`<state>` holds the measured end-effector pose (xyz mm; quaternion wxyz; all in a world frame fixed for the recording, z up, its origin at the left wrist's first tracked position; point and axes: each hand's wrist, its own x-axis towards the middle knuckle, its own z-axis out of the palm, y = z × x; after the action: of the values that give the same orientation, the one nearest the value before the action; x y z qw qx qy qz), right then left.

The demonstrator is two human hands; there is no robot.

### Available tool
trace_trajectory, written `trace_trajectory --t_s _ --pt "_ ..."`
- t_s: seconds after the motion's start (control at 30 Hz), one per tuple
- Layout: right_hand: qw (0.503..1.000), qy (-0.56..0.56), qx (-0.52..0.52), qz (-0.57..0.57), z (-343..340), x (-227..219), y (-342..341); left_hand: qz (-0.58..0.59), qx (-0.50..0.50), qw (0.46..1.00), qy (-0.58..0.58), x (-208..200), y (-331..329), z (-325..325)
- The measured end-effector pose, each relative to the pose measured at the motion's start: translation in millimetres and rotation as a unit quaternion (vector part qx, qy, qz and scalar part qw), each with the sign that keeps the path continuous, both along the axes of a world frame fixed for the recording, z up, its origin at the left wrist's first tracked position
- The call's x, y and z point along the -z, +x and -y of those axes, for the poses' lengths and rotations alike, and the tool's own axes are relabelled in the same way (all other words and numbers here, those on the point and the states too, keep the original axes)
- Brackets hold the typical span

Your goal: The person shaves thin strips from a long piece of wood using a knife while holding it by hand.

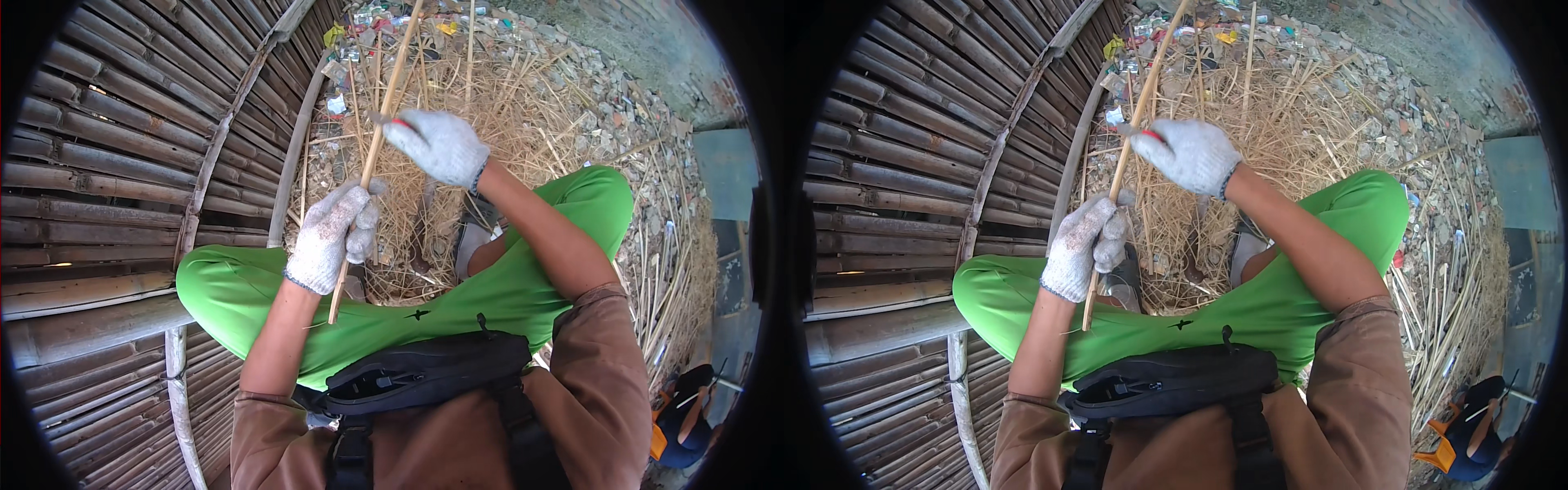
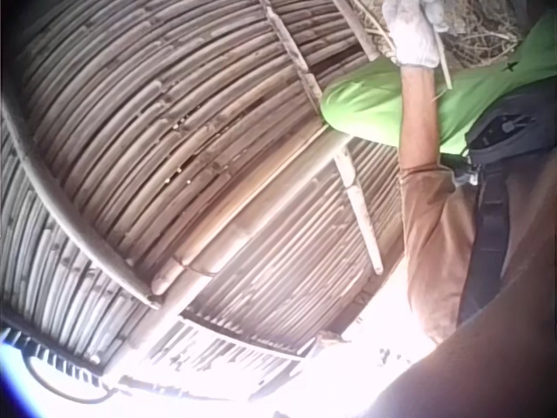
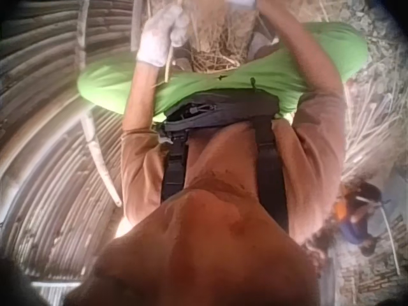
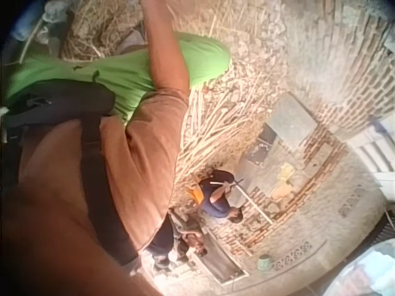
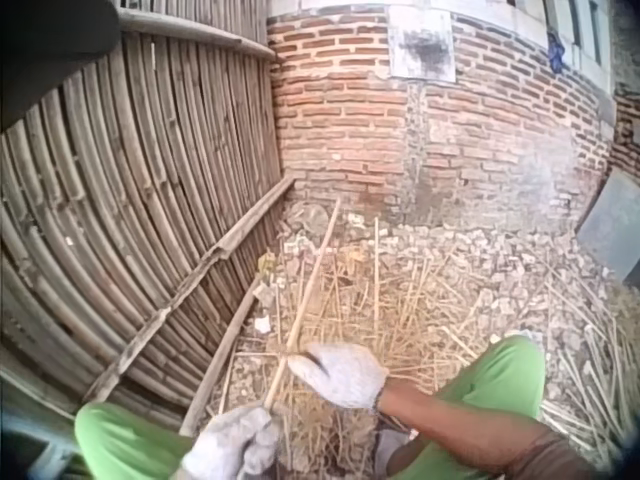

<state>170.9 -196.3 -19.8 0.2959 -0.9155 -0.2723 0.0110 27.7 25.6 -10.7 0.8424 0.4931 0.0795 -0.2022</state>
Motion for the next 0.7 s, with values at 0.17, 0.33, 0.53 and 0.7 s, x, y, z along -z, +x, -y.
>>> trace_trajectory --t_s 0.17,0.33,0.53,0.7 --pt "0.993 -0.062 -0.092 0.033 -16.7 12.4 -31.8 -0.016 -0.045 0.998 0.034 7.6 1.5 -8.0" --pt "0.994 -0.090 0.019 0.053 18.8 -6.9 20.1 -0.010 0.004 0.994 0.108 -7.4 -8.1 1.3" --pt "0.995 -0.094 -0.028 0.013 16.6 -16.4 1.6 0.007 0.005 0.992 0.129 -3.2 -9.5 4.6" --pt "0.990 -0.038 -0.112 0.074 -6.0 3.7 -36.2 0.005 -0.015 0.990 0.139 -3.9 -8.3 1.1"
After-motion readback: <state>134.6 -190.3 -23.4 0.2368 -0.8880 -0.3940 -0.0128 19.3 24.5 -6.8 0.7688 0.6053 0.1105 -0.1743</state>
